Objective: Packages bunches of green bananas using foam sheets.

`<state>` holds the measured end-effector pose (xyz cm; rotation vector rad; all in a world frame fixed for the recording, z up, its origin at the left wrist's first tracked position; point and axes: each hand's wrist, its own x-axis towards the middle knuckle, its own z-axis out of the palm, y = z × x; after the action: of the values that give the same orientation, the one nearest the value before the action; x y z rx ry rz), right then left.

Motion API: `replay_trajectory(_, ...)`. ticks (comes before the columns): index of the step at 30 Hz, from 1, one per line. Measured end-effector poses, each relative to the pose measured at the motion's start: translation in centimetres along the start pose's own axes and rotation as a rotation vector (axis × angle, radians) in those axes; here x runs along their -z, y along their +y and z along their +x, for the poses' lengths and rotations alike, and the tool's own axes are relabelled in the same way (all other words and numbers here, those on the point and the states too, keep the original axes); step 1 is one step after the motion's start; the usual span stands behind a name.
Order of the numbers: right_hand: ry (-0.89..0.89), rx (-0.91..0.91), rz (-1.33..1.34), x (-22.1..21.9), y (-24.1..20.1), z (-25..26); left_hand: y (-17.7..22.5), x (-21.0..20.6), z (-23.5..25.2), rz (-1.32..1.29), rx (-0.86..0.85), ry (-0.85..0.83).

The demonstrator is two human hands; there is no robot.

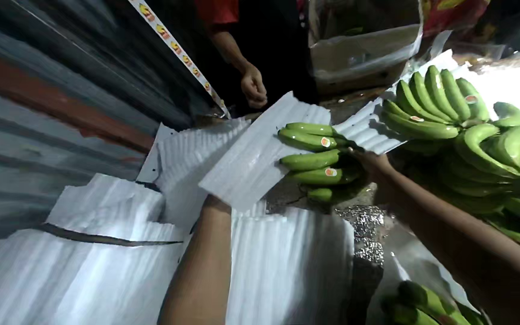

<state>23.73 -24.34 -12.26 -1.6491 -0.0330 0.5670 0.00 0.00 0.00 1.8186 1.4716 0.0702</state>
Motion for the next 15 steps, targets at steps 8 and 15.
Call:
replay_trajectory(8,-0.129,0.713,-0.746,-7.3,-1.0,-6.5,-9.2,-10.4,3.2,-0.855,-0.325,-0.304)
replay_trajectory(15,-0.607,0.806,-1.205,-15.3,-1.8,-3.3,-5.5,-11.0,3.5,-0.983,-0.097,-0.169)
